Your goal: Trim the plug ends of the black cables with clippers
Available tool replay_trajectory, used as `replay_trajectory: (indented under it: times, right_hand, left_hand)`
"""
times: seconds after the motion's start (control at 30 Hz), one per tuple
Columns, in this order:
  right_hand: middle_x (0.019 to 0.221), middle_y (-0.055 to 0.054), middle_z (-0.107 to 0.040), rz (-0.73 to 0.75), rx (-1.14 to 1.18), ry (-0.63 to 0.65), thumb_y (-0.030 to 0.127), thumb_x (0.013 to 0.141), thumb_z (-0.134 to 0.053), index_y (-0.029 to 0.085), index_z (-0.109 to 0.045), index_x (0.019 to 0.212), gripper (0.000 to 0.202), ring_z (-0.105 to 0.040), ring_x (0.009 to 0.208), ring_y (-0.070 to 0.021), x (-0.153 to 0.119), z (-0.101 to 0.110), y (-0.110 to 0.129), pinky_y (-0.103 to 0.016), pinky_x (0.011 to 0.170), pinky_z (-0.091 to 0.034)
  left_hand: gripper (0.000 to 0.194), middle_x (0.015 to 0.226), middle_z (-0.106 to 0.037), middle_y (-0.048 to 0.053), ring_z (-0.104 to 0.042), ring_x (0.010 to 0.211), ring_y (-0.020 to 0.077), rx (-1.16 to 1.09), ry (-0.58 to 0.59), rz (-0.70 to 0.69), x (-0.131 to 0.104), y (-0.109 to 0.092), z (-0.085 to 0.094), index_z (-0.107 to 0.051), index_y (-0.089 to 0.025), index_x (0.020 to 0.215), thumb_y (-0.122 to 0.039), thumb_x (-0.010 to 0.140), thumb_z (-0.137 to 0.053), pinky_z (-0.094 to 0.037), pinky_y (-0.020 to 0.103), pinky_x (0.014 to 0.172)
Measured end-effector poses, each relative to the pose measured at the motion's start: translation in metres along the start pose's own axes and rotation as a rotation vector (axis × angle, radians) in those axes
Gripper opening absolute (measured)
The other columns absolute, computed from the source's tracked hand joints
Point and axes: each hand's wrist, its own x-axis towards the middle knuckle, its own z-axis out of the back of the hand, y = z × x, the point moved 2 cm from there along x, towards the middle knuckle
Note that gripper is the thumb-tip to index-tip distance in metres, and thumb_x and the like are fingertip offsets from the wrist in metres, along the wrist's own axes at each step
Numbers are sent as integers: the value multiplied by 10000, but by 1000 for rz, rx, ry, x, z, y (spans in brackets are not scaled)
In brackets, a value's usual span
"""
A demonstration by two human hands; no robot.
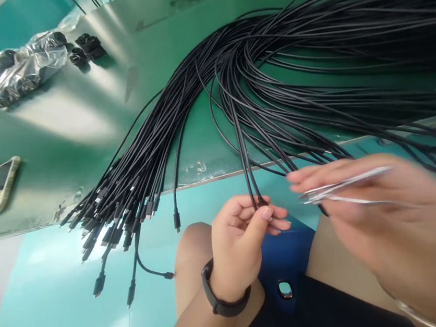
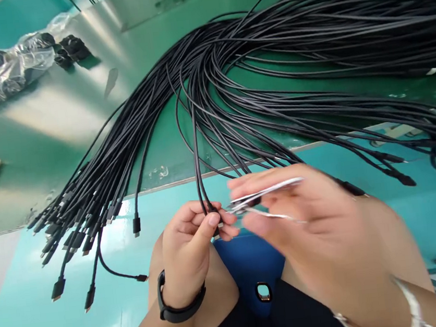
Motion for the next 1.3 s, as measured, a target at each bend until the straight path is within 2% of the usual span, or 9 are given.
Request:
replay_trajectory:
  times: [0.13, 0.27, 0.4, 0.6, 0.83, 0.93, 1.03, 1.17, 1.3]
  right_hand:
    - [1049, -17, -745, -204, 176, 112, 316, 892, -723, 289, -712, 929, 47, -741, 850, -165, 5, -27, -10, -215, 645, -630]
    - [954, 2, -745, -324, 307, 122, 368, 904, -711, 292, -672, 939, 92, -734, 770, -160, 10, -33, -19, -243, 623, -637]
    - [830, 14, -732, -383, 281, 132, 372, 907, -713, 266, -657, 918, 121, -714, 677, -121, 9, -31, -20, -190, 581, -611]
    - [877, 13, -742, -392, 251, 120, 383, 884, -741, 261, -662, 912, 148, -732, 775, -133, 11, -30, -21, -191, 648, -625]
    - [740, 31, -700, -356, 220, 114, 364, 890, -729, 258, -660, 872, 128, -676, 573, -106, 15, -34, -21, -189, 526, -594]
    - [799, -1, -712, -318, 211, 50, 363, 867, -752, 250, -672, 879, 139, -723, 692, -157, 14, -33, -24, -226, 568, -621]
    - [854, -28, -701, -306, 231, 20, 370, 859, -756, 233, -671, 896, 165, -740, 841, -219, 13, -30, -27, -321, 699, -658]
    - [870, -32, -690, -281, 293, 97, 349, 892, -716, 249, -667, 930, 117, -716, 763, -205, 11, -30, -25, -330, 632, -646]
    - [873, -9, -690, -270, 362, 164, 288, 925, -679, 263, -658, 934, 34, -691, 691, -157, 6, -35, -24, -287, 588, -627]
  left_hand:
    - [96, 756, -771, 28, -733, 656, 122, 24, 13, -71, 1, 1, -1, -671, -152, 866, -220, 898, -731, -592, 186, 632]
    - [104, 764, -768, 43, -734, 648, 142, 49, 13, -90, 1, 1, 1, -669, -151, 862, -230, 899, -726, -600, 210, 621]
    - [76, 769, -766, 35, -735, 659, 136, 41, 22, -93, 1, 1, 2, -681, -159, 881, -218, 898, -726, -602, 204, 632]
    - [51, 768, -770, 27, -737, 663, 117, 23, 36, -81, 1, 1, 3, -692, -164, 901, -203, 900, -725, -592, 174, 645]
    - [127, 736, -764, 39, -730, 633, 137, 38, 15, -20, 1, -1, 2, -667, -150, 834, -235, 871, -755, -602, 206, 626]
    - [215, 707, -755, 38, -717, 587, 153, 26, 1, 44, 2, -2, 3, -632, -153, 785, -281, 822, -801, -603, 232, 593]
    - [308, 677, -739, 31, -695, 539, 154, 16, 16, 98, 5, -1, 6, -593, -158, 754, -329, 759, -849, -598, 247, 568]
    - [376, 636, -699, -2, -669, 510, 129, -4, 25, 128, 7, 2, 8, -547, -165, 715, -339, 710, -880, -568, 218, 535]
    - [356, 632, -652, -59, -656, 529, 76, 3, -59, 29, 4, 3, 5, -512, -172, 709, -224, 735, -863, -551, 158, 548]
